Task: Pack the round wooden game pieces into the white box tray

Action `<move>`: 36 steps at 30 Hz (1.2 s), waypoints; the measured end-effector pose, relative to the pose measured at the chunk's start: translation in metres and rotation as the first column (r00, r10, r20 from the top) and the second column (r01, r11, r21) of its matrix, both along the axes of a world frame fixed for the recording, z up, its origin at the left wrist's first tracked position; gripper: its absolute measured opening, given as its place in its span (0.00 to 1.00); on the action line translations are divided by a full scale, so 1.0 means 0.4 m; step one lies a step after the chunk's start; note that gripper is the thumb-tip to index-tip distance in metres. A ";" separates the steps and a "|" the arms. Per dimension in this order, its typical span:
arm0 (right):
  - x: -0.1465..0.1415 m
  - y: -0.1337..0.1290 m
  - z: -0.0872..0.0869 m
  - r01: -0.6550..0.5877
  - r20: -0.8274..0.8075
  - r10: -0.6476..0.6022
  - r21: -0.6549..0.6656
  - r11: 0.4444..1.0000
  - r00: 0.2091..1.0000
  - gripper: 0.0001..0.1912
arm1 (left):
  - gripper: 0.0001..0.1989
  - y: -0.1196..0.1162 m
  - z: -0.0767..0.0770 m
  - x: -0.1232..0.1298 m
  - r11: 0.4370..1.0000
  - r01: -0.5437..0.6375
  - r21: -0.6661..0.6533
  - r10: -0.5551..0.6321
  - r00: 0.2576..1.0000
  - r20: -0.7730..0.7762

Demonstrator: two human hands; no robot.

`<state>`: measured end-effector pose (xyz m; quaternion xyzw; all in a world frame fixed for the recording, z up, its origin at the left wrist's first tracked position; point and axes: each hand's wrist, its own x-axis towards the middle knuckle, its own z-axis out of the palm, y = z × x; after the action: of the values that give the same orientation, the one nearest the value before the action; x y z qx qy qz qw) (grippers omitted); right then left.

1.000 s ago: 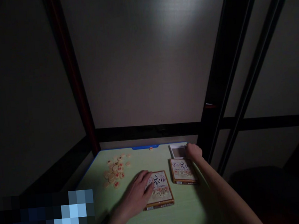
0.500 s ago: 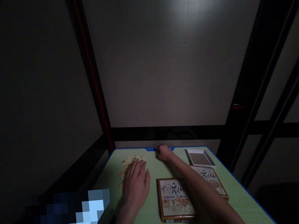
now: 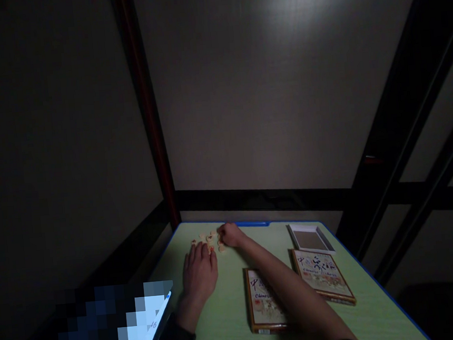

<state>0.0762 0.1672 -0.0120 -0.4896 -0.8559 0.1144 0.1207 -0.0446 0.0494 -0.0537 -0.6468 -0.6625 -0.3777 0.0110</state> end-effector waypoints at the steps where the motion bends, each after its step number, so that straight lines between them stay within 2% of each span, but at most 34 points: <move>1: -0.007 -0.001 0.001 -0.014 0.003 0.014 -0.001 1.000 1.000 0.13 | 0.20 0.001 0.001 -0.001 1.000 -0.003 -0.004 0.003 1.000 -0.008; 8: -0.039 -0.014 0.018 -0.139 -0.013 0.140 0.063 0.988 0.990 0.13 | 0.20 -0.002 0.018 -0.014 0.997 -0.071 -0.023 0.067 0.987 -0.146; 13: -0.063 -0.015 0.011 -0.219 0.031 0.217 0.074 0.973 0.976 0.10 | 0.20 -0.008 0.024 -0.020 0.990 -0.131 -0.045 0.116 0.963 -0.241; 15: -0.060 -0.012 0.010 -0.205 0.032 0.203 0.081 0.975 0.979 0.09 | 0.20 -0.008 0.028 -0.022 0.989 -0.136 -0.054 0.119 0.961 -0.250; 18: -0.034 0.000 0.013 -0.120 0.012 0.119 0.101 0.988 0.993 0.11 | 0.20 -0.007 0.042 -0.031 0.984 -0.161 -0.078 0.139 0.963 -0.233; 23: 0.024 0.015 0.005 0.011 0.012 -0.012 0.101 0.995 1.000 0.13 | 0.21 -0.009 0.085 -0.062 0.967 -0.214 -0.137 0.197 0.973 -0.123; 27: 0.034 0.007 -0.012 -0.031 0.017 0.030 0.081 0.996 0.999 0.12 | 0.21 -0.015 0.107 -0.081 0.964 -0.208 -0.167 0.192 0.975 -0.108; 31: 0.025 -0.007 -0.013 -0.106 0.006 0.106 0.066 0.992 0.994 0.12 | 0.20 -0.019 0.114 -0.083 0.958 -0.185 -0.221 0.165 0.981 -0.105; 34: 0.023 -0.022 0.006 -0.121 -0.009 0.121 0.049 0.991 0.993 0.12 | 0.19 -0.021 0.116 -0.075 0.961 -0.158 -0.227 0.136 0.985 -0.110; 36: 0.038 -0.040 0.031 -0.105 -0.027 0.106 0.036 0.994 0.994 0.15 | 0.18 -0.023 0.116 -0.065 0.976 -0.119 -0.184 0.097 0.987 -0.125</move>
<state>0.0916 0.1514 0.0005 -0.4399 -0.8806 0.1130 0.1351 -0.0705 0.0401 -0.0072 -0.6286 -0.7281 -0.2734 0.0078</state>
